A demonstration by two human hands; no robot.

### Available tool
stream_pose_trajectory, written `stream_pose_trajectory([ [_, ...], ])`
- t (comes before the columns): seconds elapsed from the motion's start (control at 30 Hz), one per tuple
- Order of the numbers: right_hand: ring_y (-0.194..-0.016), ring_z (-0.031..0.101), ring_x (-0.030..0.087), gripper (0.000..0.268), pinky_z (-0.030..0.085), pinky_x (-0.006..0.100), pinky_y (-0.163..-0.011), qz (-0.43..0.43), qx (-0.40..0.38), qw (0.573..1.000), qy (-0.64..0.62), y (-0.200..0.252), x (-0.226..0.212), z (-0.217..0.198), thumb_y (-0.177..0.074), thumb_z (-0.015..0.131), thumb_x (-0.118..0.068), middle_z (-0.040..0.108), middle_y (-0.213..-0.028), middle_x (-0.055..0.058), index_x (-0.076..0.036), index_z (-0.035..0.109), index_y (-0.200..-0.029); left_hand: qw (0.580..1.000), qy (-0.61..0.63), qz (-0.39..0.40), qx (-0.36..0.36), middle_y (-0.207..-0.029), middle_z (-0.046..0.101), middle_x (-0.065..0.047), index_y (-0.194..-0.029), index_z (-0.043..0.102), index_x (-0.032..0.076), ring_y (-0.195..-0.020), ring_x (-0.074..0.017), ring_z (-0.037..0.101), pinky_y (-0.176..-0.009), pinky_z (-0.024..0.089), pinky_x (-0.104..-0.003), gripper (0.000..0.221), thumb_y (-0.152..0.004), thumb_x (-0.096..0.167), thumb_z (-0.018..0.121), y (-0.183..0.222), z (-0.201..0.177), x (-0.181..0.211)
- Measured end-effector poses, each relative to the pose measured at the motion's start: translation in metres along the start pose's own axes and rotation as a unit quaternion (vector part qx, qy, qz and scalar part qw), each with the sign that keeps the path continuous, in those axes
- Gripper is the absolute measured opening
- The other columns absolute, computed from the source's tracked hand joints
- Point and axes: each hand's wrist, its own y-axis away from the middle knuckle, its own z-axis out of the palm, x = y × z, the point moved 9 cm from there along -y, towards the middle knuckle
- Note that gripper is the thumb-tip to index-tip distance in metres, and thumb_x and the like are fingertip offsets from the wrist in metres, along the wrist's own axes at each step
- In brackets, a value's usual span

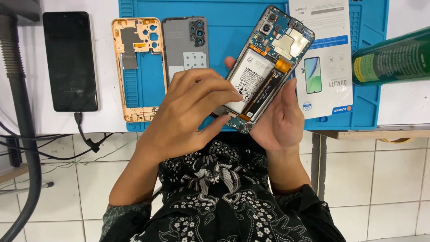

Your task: Disassembling a mobile phone by removing the back cover, disconnecting internal ribbon cables, and prying components from the frame.

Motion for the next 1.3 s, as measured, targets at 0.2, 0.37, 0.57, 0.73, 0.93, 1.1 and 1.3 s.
stream_pose_trajectory([
  [0.2, -0.155, 0.029, 0.041, 0.078, 0.034, 0.054, -0.120, 0.001, -0.027, 1.000, 0.000, 0.002, 0.002, -0.001, -0.100, 0.037, -0.049, 0.023, -0.169, 0.032, -0.007, 0.020, -0.164, 0.999, -0.017, 0.036, 0.016, -0.117, 0.064, -0.011, -0.117, 0.063, 0.006, -0.115, -0.0352, 0.059, -0.092, 0.042, -0.048, 0.022, -0.102, 0.016, 0.076, -0.006, -0.003, 0.004],
  [0.37, -0.155, 0.029, 0.040, 0.079, 0.039, 0.054, -0.116, -0.002, -0.036, 0.999, -0.007, 0.003, 0.002, -0.002, -0.100, 0.041, -0.047, 0.024, -0.169, 0.031, -0.009, 0.018, -0.165, 0.999, 0.009, 0.030, 0.029, -0.113, 0.063, -0.009, -0.111, 0.062, 0.007, -0.110, -0.0344, 0.057, -0.089, 0.041, -0.046, 0.012, -0.105, 0.016, 0.067, -0.010, 0.001, 0.001],
  [0.57, -0.155, 0.028, 0.044, 0.082, 0.033, 0.058, -0.121, 0.007, -0.019, 1.000, 0.001, 0.002, 0.002, 0.010, -0.097, 0.035, -0.050, 0.024, -0.167, 0.033, -0.006, 0.017, -0.164, 0.999, 0.017, 0.011, 0.029, -0.112, 0.061, -0.008, -0.106, 0.061, 0.008, -0.110, -0.0332, 0.056, -0.090, 0.041, -0.046, 0.011, -0.104, 0.017, 0.067, -0.008, -0.002, 0.004],
  [0.73, -0.152, 0.032, 0.043, 0.092, 0.027, 0.059, -0.128, -0.010, 0.033, 0.999, 0.016, 0.005, 0.002, 0.006, -0.090, 0.032, -0.056, 0.032, -0.162, 0.030, 0.002, 0.022, -0.161, 0.997, -0.001, -0.041, 0.067, -0.129, 0.058, -0.012, -0.123, 0.059, 0.008, -0.119, -0.0330, 0.061, -0.095, 0.045, -0.046, 0.034, -0.104, 0.035, 0.066, -0.001, -0.002, 0.006],
  [0.93, -0.153, 0.035, 0.040, 0.077, 0.026, 0.059, -0.131, -0.048, 0.069, 0.996, 0.008, 0.012, 0.002, -0.018, -0.099, 0.031, -0.048, 0.037, -0.162, 0.022, -0.004, 0.027, -0.162, 0.982, -0.110, -0.127, 0.081, -0.156, 0.045, -0.015, -0.152, 0.038, 0.013, -0.138, -0.0381, 0.062, -0.105, 0.058, -0.055, 0.080, -0.097, 0.051, 0.081, 0.001, 0.019, 0.003],
  [1.1, -0.152, 0.039, 0.038, 0.074, 0.034, 0.056, -0.131, -0.082, -0.066, 0.982, 0.157, 0.016, 0.007, -0.018, -0.106, 0.042, -0.052, 0.040, -0.161, 0.020, -0.002, 0.031, -0.159, 0.978, -0.072, -0.186, 0.057, -0.160, 0.051, -0.011, -0.160, 0.026, 0.014, -0.145, -0.0321, 0.058, -0.095, 0.063, -0.050, 0.100, -0.088, 0.051, 0.085, -0.003, 0.027, -0.003],
  [1.3, -0.150, 0.039, 0.039, 0.083, 0.034, 0.056, -0.127, -0.037, -0.060, 0.981, 0.178, 0.014, 0.019, -0.020, -0.100, 0.044, -0.059, 0.040, -0.160, 0.020, -0.002, 0.030, -0.159, 0.975, -0.064, -0.207, 0.057, -0.154, 0.058, -0.010, -0.157, 0.031, 0.014, -0.136, -0.0283, 0.063, -0.082, 0.064, -0.045, 0.093, -0.083, 0.045, 0.079, -0.007, 0.006, 0.007],
])
